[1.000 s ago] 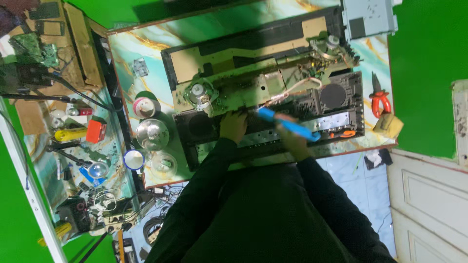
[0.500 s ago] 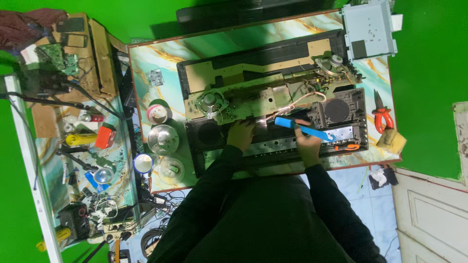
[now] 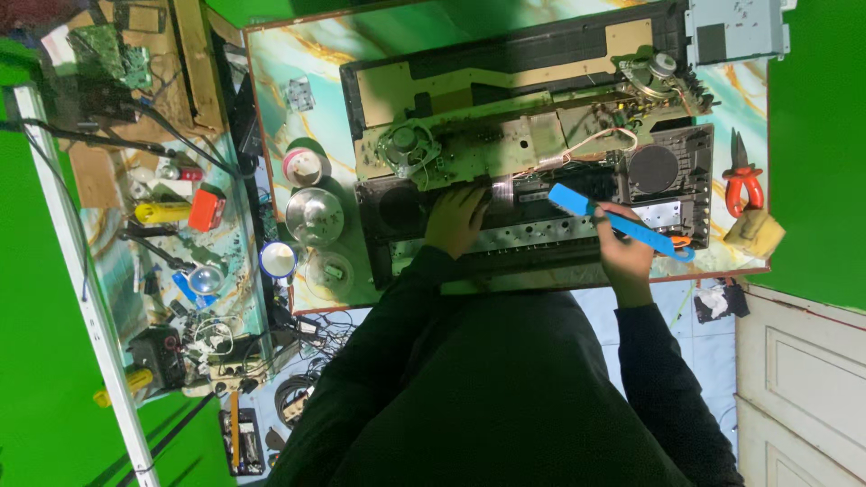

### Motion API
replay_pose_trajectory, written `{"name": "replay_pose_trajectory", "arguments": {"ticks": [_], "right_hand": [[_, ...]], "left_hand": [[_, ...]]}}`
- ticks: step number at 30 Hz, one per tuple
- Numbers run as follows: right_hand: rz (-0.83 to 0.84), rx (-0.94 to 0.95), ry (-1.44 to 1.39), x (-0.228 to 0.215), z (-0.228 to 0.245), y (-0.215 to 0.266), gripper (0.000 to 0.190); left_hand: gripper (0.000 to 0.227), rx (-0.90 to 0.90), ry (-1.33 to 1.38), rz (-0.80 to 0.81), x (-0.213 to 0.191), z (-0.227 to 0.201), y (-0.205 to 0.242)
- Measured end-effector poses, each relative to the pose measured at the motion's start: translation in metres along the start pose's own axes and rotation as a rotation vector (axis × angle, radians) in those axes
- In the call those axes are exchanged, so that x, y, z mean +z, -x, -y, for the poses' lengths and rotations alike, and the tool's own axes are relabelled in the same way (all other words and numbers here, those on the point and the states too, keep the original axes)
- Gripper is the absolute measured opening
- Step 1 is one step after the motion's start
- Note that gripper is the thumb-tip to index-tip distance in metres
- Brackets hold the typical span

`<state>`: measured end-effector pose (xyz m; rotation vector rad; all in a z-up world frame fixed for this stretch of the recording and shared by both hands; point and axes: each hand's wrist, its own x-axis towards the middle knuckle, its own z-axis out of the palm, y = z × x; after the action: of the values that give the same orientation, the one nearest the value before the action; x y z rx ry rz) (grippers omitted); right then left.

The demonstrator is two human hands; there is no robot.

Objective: The person cleans the internal components of a disassembled electronic device, likely a stereo receiver, using a blue brush. They systematically brush dust from the circuit boards, metal chassis, and speaker areas. The person also uses a yellow sponge to wipe the device's surface.

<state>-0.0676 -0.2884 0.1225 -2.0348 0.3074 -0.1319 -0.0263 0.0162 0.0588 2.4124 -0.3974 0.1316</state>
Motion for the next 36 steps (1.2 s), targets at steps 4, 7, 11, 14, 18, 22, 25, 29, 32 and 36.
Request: {"name": "replay_pose_trajectory", "arguments": {"ticks": [4,7,11,14,18,22,25,29,32,36], "right_hand": [[0.057,0.007,0.004,0.010,0.029,0.010,0.021],[0.150,0.086,-0.229,0.027,0.048,0.013,0.022],[0.205,0.003,-0.059,0.051,0.066,0.020,0.021],[0.295,-0.199,0.005,0.061,0.073,0.022,0.020],[0.370,-0.500,0.090,0.064,0.070,0.018,0.017],[0.414,-0.414,0.161,0.072,0.068,0.027,0.017],[0.500,-0.370,0.083,0.073,0.073,0.033,0.020],[0.513,-0.223,-0.011,0.074,0.076,0.037,0.020],[0.508,-0.158,0.012,0.073,0.076,0.039,0.020],[0.465,-0.202,0.057,0.071,0.079,0.038,0.022]], "left_hand": [[0.022,-0.093,0.027,-0.155,-0.028,-0.004,0.024],[0.017,-0.249,0.043,-0.010,-0.039,0.006,0.048],[0.017,-0.309,0.049,-0.037,-0.035,0.017,0.066],[0.023,-0.293,-0.020,-0.040,-0.034,0.018,0.063],[0.029,-0.328,-0.117,0.022,-0.031,0.012,0.054],[0.035,-0.245,-0.189,-0.084,-0.017,0.021,0.048],[0.039,-0.323,-0.289,0.063,-0.002,0.030,0.042],[0.041,-0.394,-0.420,0.217,0.025,0.049,0.034],[0.031,-0.389,-0.441,0.203,0.050,0.069,0.041],[0.015,-0.396,-0.459,0.177,0.056,0.070,0.043]]}}
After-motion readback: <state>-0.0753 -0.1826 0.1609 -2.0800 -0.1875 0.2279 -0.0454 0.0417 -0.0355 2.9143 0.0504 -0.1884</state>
